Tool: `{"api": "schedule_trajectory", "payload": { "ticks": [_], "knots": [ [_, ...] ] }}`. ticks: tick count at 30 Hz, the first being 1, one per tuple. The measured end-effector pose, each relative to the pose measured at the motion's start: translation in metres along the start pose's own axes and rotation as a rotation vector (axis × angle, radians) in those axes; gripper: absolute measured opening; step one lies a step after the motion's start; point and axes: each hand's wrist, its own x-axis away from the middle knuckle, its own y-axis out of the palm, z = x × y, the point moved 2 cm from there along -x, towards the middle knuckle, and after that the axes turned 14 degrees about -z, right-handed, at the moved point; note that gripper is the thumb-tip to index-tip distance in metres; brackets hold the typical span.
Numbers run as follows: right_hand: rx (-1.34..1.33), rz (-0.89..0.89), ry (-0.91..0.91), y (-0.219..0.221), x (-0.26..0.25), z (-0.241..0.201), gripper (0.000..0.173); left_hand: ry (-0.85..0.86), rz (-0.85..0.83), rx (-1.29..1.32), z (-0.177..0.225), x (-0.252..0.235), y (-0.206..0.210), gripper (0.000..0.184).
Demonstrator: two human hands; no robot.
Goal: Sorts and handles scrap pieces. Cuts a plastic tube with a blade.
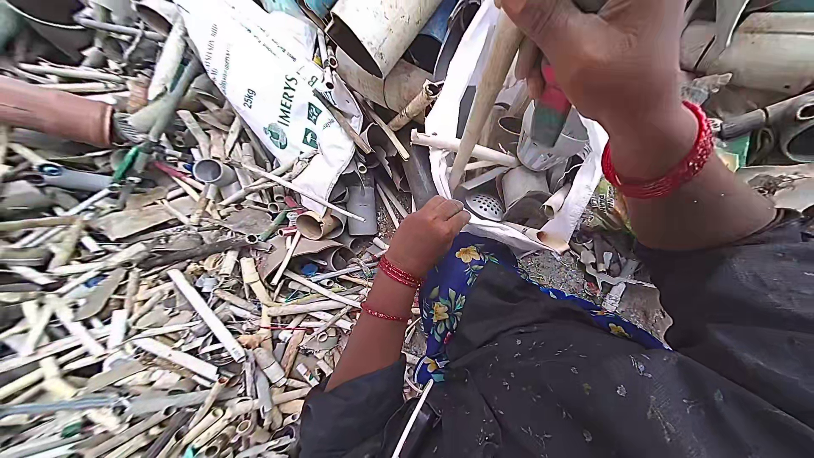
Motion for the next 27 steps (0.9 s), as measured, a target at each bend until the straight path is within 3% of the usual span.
{"api": "schedule_trajectory", "payload": {
  "ticks": [1,3,5,12,17,20,22,24,27],
  "knots": [
    [0.054,-0.056,0.006,0.014,-0.001,0.015,0.009,-0.007,-0.001,-0.006,0.001,-0.001,0.000,0.017],
    [0.194,-0.258,0.086,0.041,0.007,0.049,0.025,-0.015,0.000,-0.022,0.002,-0.005,0.000,0.017],
    [0.269,-0.463,0.230,0.066,0.018,0.085,0.027,-0.029,-0.006,-0.017,0.000,-0.009,0.000,0.018],
    [0.264,-0.352,0.619,0.053,0.001,0.120,0.033,-0.125,0.053,0.018,-0.005,-0.010,0.001,0.018],
    [0.266,-0.320,0.779,0.049,-0.026,0.149,0.033,-0.308,-0.075,0.010,-0.008,-0.012,-0.004,0.025],
    [0.398,-0.475,0.884,0.028,-0.036,0.139,0.038,-0.432,-0.236,0.092,-0.007,0.009,-0.015,0.055],
    [0.426,-0.492,0.898,0.006,-0.032,0.117,0.035,-0.488,-0.192,0.195,-0.001,0.032,-0.017,0.055],
    [0.360,-0.366,0.840,-0.021,-0.025,0.086,0.029,-0.519,-0.116,0.336,0.006,0.050,-0.017,0.054],
    [-0.020,-0.116,0.524,-0.037,-0.014,0.024,0.016,-0.508,0.017,0.616,0.024,0.049,-0.023,0.057]
  ]
}}
